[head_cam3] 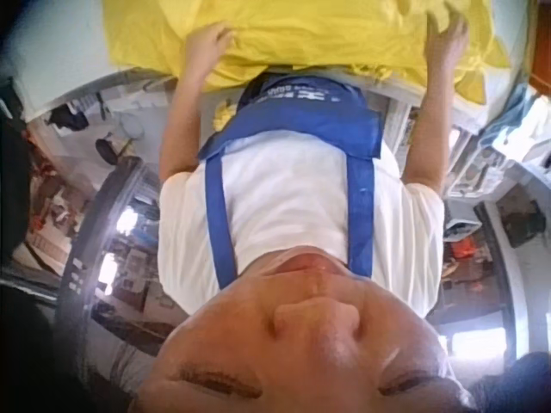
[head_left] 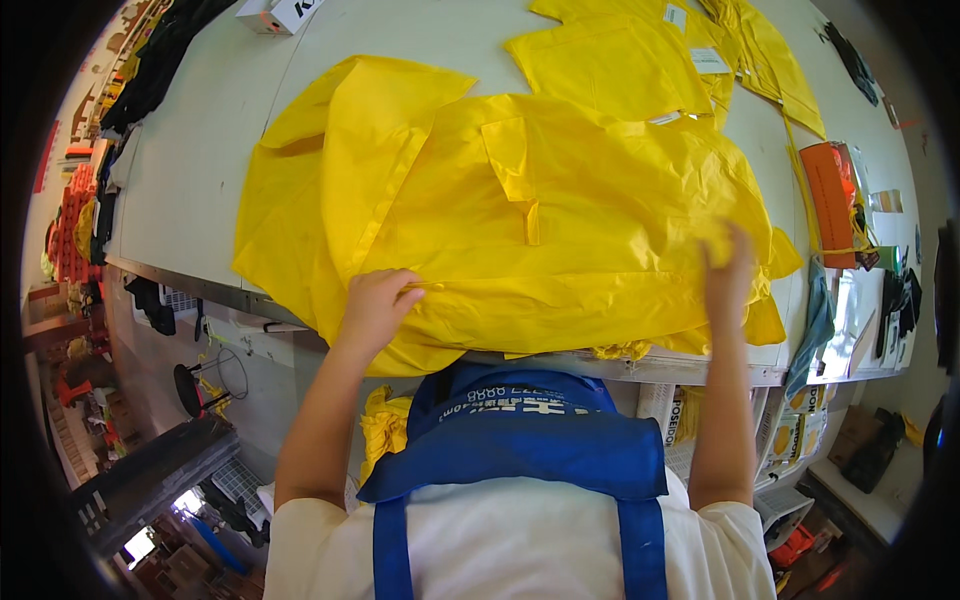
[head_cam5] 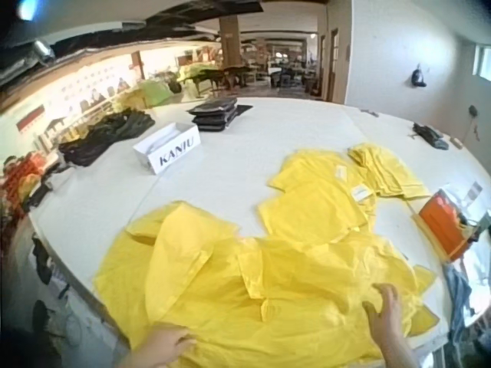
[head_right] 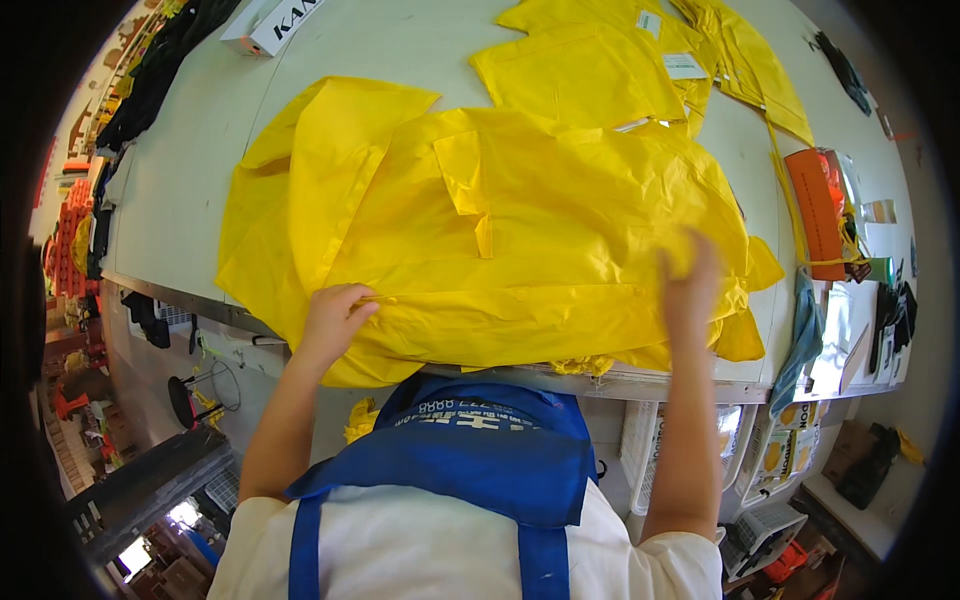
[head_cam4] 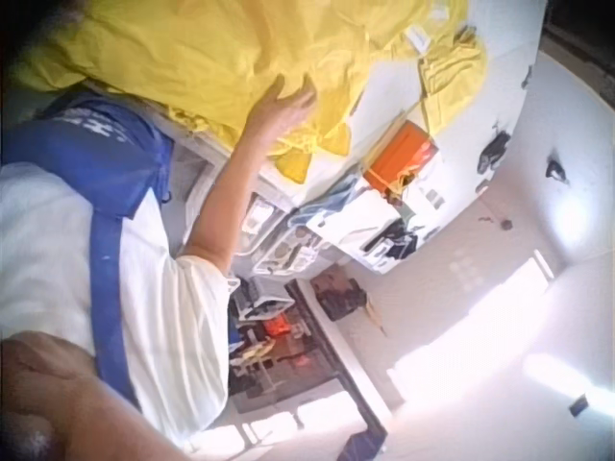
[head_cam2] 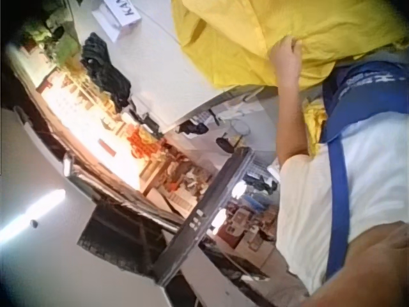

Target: The person folds a yellow raincoat on a white table, smoothing and aligning the fabric, then folding it into a compact bundle. The person uses a small cutting tool to trim a loose thread from the garment. The folded raincoat is placed into a white plastic basket.

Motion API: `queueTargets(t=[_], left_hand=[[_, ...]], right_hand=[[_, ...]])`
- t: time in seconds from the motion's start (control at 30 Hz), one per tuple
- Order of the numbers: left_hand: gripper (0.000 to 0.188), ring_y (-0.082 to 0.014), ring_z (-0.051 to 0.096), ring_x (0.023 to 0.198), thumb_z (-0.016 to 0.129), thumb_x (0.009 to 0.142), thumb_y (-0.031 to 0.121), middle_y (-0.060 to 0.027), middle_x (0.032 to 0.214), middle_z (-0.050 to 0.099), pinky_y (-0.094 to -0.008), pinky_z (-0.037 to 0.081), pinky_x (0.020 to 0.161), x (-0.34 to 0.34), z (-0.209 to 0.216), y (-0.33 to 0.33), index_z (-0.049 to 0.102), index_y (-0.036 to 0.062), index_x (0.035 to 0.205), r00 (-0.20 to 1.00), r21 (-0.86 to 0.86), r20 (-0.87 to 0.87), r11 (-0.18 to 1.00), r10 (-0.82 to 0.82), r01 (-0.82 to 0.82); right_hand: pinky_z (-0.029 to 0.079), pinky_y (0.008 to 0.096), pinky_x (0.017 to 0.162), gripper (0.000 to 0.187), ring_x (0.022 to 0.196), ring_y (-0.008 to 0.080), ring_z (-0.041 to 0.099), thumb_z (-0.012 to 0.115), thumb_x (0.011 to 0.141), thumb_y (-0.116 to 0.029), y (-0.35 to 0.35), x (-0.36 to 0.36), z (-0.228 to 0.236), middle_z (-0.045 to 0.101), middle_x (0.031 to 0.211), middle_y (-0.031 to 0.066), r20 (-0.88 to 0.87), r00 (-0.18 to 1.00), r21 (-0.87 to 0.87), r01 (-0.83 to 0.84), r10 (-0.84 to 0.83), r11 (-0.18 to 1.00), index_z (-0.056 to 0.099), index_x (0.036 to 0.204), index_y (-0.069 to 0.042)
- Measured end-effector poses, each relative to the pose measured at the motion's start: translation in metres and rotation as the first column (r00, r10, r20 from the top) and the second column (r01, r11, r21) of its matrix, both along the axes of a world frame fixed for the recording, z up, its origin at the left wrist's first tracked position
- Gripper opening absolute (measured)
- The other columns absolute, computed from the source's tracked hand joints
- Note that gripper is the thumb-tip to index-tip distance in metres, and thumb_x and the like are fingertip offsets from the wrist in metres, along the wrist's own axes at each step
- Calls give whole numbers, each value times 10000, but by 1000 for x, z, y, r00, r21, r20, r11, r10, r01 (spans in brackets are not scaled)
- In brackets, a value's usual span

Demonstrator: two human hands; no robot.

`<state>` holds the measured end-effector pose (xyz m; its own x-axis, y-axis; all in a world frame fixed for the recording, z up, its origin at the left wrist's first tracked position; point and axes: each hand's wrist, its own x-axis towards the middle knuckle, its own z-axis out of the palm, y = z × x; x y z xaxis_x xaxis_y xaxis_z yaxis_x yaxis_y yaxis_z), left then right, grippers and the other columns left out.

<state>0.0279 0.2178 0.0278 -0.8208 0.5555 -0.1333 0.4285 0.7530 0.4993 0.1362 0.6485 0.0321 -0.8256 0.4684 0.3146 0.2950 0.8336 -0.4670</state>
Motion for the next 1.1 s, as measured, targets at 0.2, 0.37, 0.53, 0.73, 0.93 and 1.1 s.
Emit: queueTargets(t=[0.2,0.37,0.53,0.73,0.93,1.1], left_hand=[[150,-302,603,760,636,802,174,-123,799,627,-365,464,680,3,-19,24,642,47,881,972,205,226,973,58,-105],[118,-304,597,764,656,777,144,-126,796,608,-360,467,674,-1,-52,15,647,42,835,960,211,277,973,33,-95],[119,-295,590,756,700,737,144,-123,781,590,-360,465,667,-4,-78,19,648,47,782,959,75,280,995,45,-69],[133,-307,583,770,706,728,163,-122,789,583,-393,459,668,-9,-80,27,628,58,751,955,-28,287,997,73,-67],[177,-306,569,845,710,733,195,-119,888,583,-389,453,728,-5,-71,25,623,82,838,944,-19,316,995,99,-98],[335,-321,496,998,731,717,200,-115,1025,562,-394,400,862,50,-2,-9,589,70,991,832,-1,-400,908,383,-419]], right_hand=[[425,396,834,159,859,276,614,678,759,-171,-119,-29,-22,662,842,98,399,741,-475,-337,540,813,666,878,-65],[470,399,722,128,791,302,617,680,741,-179,-114,-28,-41,656,814,108,416,736,-581,-237,534,778,658,806,-70],[481,374,699,165,765,303,616,710,713,-156,-116,-38,-57,643,799,143,456,716,-435,-339,529,834,650,808,-35],[478,364,672,177,727,302,607,728,696,-147,-109,-45,-74,634,776,150,489,669,-500,-310,559,809,639,786,-24],[472,400,653,185,732,326,606,720,697,-168,-109,-55,-62,629,746,153,548,626,-477,-311,555,822,620,754,-24],[471,403,660,194,742,326,605,706,710,-194,-106,-52,-68,629,764,157,569,637,-428,-312,521,848,620,762,-29]])
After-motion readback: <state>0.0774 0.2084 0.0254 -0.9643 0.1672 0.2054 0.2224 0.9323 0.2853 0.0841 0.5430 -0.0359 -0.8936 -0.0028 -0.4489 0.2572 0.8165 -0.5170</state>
